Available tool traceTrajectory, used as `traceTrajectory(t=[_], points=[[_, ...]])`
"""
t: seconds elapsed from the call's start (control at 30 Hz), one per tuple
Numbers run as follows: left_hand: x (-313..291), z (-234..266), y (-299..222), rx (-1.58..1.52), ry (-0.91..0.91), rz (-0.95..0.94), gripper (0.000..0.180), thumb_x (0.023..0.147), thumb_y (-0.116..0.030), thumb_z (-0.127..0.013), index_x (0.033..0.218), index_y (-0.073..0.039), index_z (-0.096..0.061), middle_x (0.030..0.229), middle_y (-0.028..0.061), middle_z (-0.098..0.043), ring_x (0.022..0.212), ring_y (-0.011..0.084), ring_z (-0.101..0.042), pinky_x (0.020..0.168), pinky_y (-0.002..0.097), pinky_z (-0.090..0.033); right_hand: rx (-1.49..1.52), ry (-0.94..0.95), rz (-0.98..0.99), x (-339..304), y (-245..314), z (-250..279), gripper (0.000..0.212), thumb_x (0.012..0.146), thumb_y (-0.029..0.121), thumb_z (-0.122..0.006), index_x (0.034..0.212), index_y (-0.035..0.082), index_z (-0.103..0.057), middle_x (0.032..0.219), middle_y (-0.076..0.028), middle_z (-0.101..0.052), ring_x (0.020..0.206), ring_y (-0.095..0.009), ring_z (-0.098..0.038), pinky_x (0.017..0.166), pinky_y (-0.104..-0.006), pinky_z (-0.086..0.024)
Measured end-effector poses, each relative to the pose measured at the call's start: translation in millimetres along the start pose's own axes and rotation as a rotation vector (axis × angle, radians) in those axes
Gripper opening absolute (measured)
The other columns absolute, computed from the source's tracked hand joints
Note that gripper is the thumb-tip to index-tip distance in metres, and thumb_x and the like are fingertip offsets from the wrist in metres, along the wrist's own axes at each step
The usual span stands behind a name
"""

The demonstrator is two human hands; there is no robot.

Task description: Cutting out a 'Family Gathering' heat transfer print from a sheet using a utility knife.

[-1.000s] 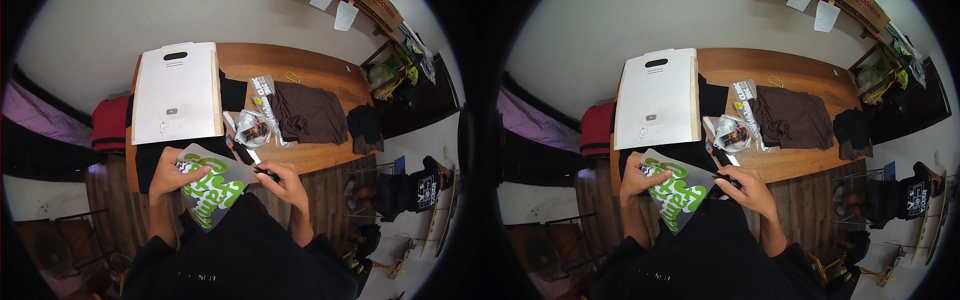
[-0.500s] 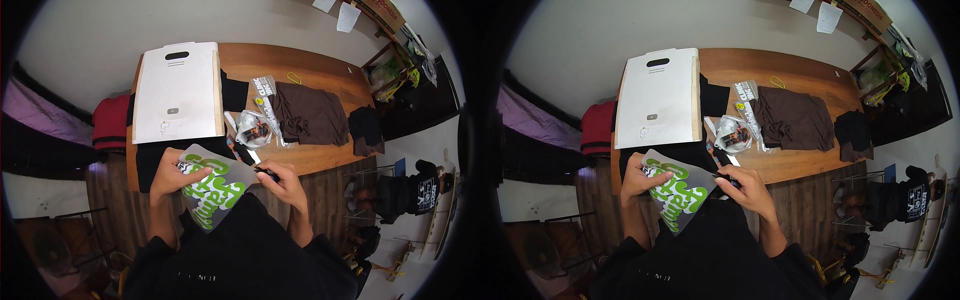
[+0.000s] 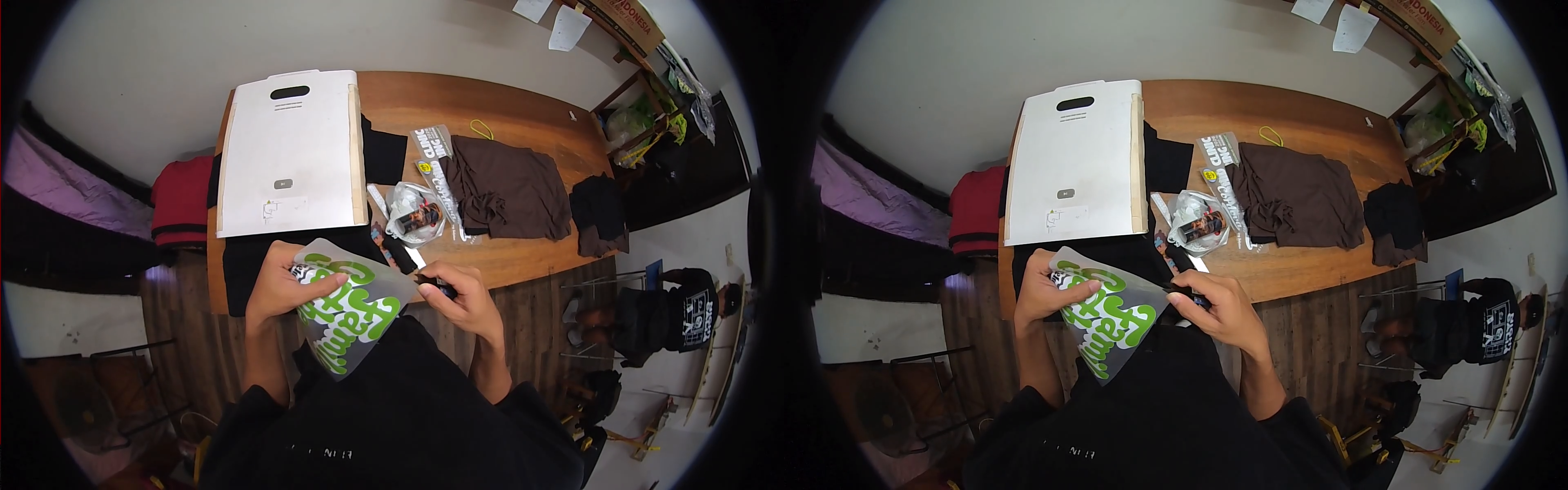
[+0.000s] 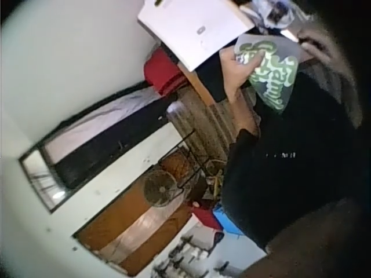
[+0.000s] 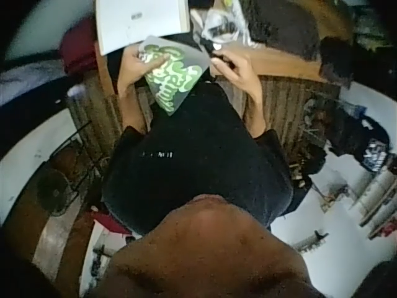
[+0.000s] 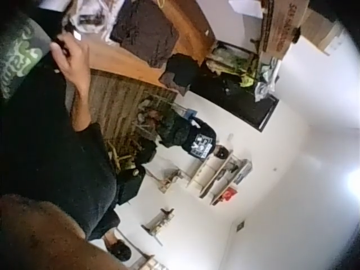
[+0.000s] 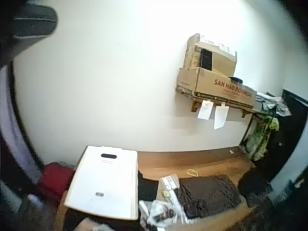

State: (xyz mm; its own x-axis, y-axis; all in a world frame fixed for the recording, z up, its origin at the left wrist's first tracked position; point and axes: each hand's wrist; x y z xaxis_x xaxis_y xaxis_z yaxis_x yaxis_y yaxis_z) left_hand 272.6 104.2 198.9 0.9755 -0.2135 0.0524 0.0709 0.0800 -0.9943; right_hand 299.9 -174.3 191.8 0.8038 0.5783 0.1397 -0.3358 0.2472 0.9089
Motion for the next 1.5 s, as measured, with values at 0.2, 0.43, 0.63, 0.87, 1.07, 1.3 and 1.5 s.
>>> traceTrajectory(t=[0.2, 0.43, 0.63, 0.87, 1.07, 1.3, 1.5], points=[[2.0, 0.4, -0.2, -0.008, -0.002, -0.008, 0.014, 0.074, -0.006, -0.073, 0.085, 0.004, -0.069, 0.068, 0.0073, -0.068, 0.058, 0.0092, -0.063, 0.052, 0.0197, -0.047, 0.006, 0.004, -0.009, 0.1, 1.4, 1.6, 0.020, 0.085, 0.014, -0.065, 0.093, -0.004, -0.061, 0.071, -0.011, -0.060, 0.056, -0.018, -0.055, 0.051, -0.0277, -0.040], [3.1, 0.2, 0.3, -0.011, 0.006, -0.003, 0.014, 0.074, -0.006, -0.074, 0.084, 0.004, -0.069, 0.069, 0.0077, -0.068, 0.058, 0.0094, -0.063, 0.052, 0.0199, -0.047, 0.006, 0.001, -0.006, 1.5, 4.2, 0.5, 0.018, 0.086, 0.013, -0.064, 0.093, -0.003, -0.061, 0.070, -0.010, -0.059, 0.058, -0.017, -0.056, 0.052, -0.0276, -0.041], [2.9, 0.0, 1.0, -0.029, 0.003, -0.006, 0.015, 0.074, -0.006, -0.074, 0.084, 0.004, -0.069, 0.068, 0.0077, -0.068, 0.058, 0.0094, -0.063, 0.051, 0.0195, -0.046, 0.008, 0.005, -0.002, 1.4, 3.8, 0.5, 0.018, 0.086, 0.013, -0.063, 0.092, -0.003, -0.061, 0.070, -0.010, -0.059, 0.058, -0.018, -0.057, 0.052, -0.0278, -0.041], [3.7, 1.2, -0.5, -0.006, 0.010, -0.008, 0.014, 0.074, -0.005, -0.073, 0.084, 0.004, -0.069, 0.068, 0.0073, -0.068, 0.057, 0.0088, -0.062, 0.050, 0.0194, -0.046, -0.026, -0.002, -0.023, 1.4, 2.0, 1.0, 0.020, 0.085, 0.014, -0.064, 0.093, -0.004, -0.061, 0.072, -0.011, -0.060, 0.059, -0.019, -0.058, 0.052, -0.0283, -0.042], [3.3, 0.9, -1.2, -0.018, 0.001, -0.016, 0.014, 0.074, -0.004, -0.073, 0.084, 0.004, -0.069, 0.068, 0.0071, -0.068, 0.057, 0.0085, -0.062, 0.051, 0.0194, -0.046, -0.013, 0.006, -0.021, 2.3, 2.0, 1.5, 0.020, 0.085, 0.014, -0.064, 0.092, -0.004, -0.061, 0.072, -0.011, -0.060, 0.059, -0.019, -0.058, 0.052, -0.0286, -0.042], [4.7, 0.6, 1.6, -0.022, 0.001, -0.033, 0.014, 0.074, -0.004, -0.073, 0.085, 0.004, -0.069, 0.069, 0.0076, -0.068, 0.058, 0.0089, -0.062, 0.051, 0.0197, -0.046, -0.029, 0.015, -0.012, 3.0, 2.1, 1.5, 0.018, 0.085, 0.014, -0.064, 0.091, -0.003, -0.061, 0.069, -0.011, -0.059, 0.058, -0.019, -0.057, 0.052, -0.0286, -0.042], [4.1, 1.1, 1.8, -0.030, 0.003, -0.023, 0.014, 0.075, -0.005, -0.073, 0.085, 0.004, -0.069, 0.068, 0.0073, -0.068, 0.058, 0.0088, -0.062, 0.051, 0.0195, -0.046, -0.022, -0.003, 0.004, 2.8, 3.1, 1.5, 0.019, 0.085, 0.014, -0.064, 0.091, -0.003, -0.061, 0.069, -0.011, -0.059, 0.057, -0.019, -0.057, 0.051, -0.0284, -0.041]])
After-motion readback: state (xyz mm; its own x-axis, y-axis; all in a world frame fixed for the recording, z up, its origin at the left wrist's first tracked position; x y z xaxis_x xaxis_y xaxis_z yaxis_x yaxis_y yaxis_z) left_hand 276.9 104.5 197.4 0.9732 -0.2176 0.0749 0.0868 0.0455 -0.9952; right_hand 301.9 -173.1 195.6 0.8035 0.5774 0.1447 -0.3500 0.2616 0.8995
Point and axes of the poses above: each hand's wrist, its own x-axis towards the middle knuckle, its own z-axis out of the back of the hand, y = z × x
